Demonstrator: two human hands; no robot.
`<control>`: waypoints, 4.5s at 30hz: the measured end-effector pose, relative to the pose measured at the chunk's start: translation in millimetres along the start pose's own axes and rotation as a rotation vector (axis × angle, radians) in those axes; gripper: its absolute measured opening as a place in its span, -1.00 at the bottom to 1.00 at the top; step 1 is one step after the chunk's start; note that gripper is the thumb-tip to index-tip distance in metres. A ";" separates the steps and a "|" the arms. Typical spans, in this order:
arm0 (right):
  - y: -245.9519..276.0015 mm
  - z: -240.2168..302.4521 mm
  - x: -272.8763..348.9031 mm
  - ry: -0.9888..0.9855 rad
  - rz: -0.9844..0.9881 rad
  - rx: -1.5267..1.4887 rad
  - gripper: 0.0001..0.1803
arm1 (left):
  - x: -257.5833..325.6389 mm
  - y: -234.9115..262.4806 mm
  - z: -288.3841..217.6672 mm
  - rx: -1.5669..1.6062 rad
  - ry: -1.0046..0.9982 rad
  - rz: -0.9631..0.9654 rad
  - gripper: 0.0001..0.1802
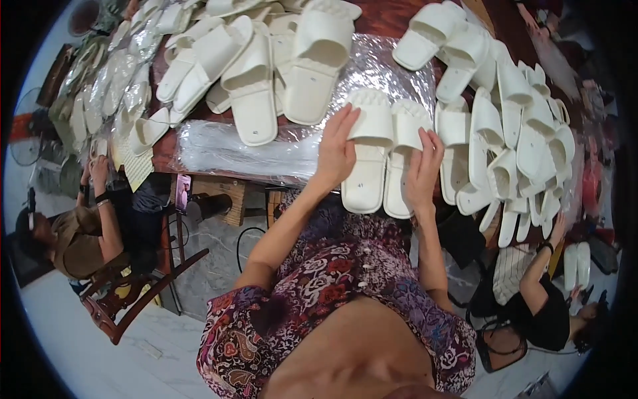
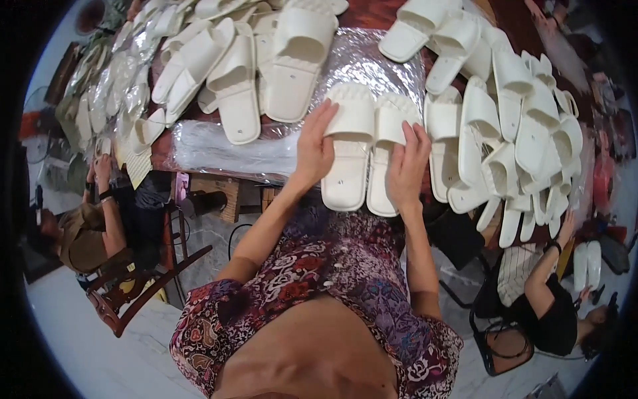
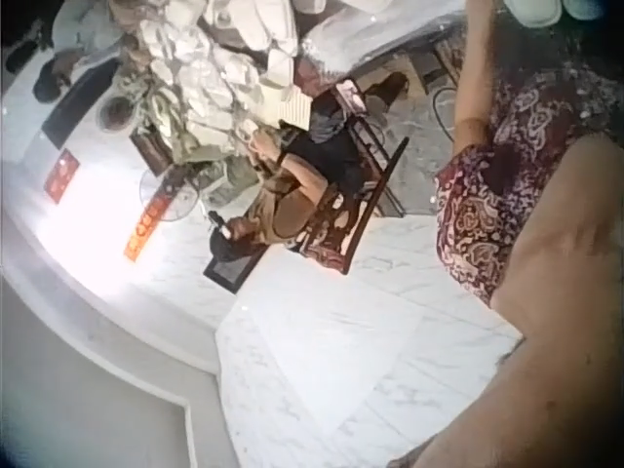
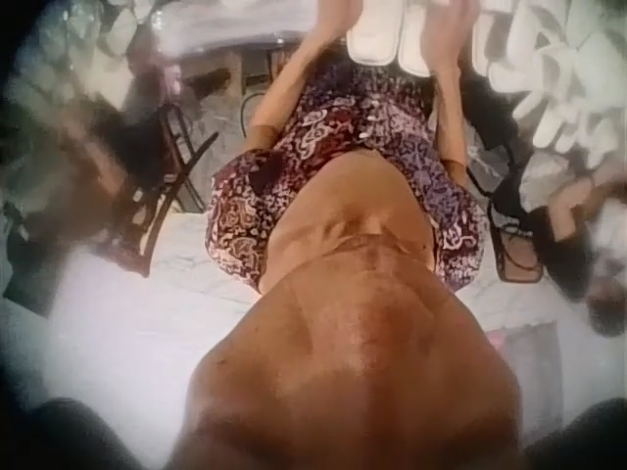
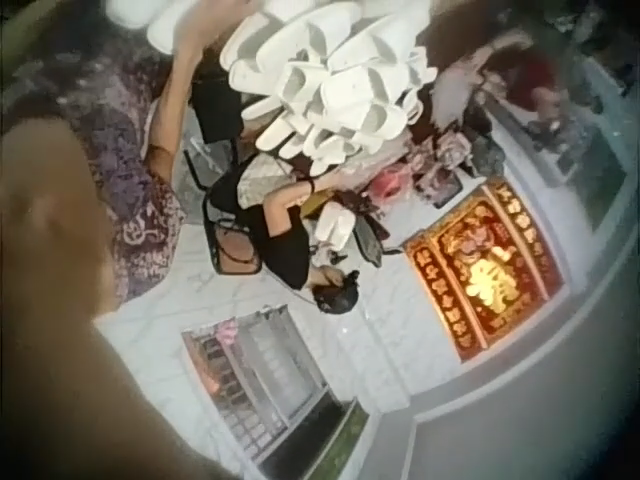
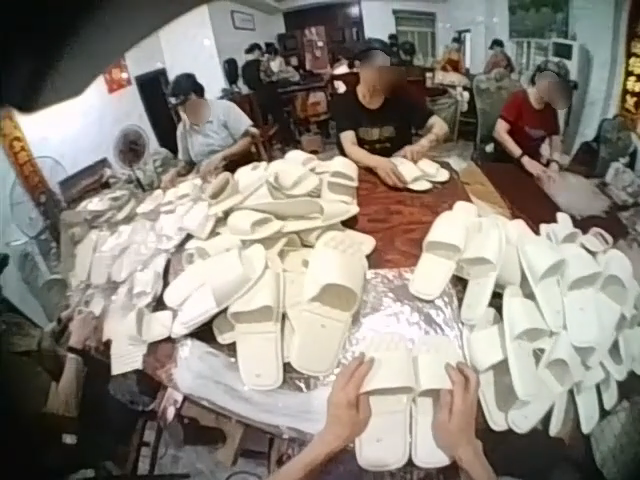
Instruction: The person assembles and inspects white room slippers by hand at a large workshop table.
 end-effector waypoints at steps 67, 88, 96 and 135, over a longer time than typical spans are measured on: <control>-53.6 -5.1 -5.3 -0.051 -0.087 0.076 -0.69 | -1.0 -7.1 1.0 0.004 -0.032 -0.017 -0.35; -31.6 17.8 12.2 0.032 -0.217 -0.001 -0.47 | 12.8 23.1 -27.8 0.071 0.011 0.078 -0.28; -17.1 28.9 13.2 -0.050 -0.220 -0.094 -0.59 | 25.5 31.0 -12.8 0.291 0.053 -0.111 -0.62; 326.4 -147.5 -32.7 -0.261 -0.798 -0.304 -0.67 | 23.3 -5.0 -11.6 -0.375 -0.164 0.058 -0.64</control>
Point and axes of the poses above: each hand's wrist, its own x-axis away from the middle knuckle, its own y-axis out of the back of the hand, z = x × y, the point moved 5 cm from there along -x, towards the middle knuckle, and after that the axes turned 4 degrees about z, right-handed, at the moved point
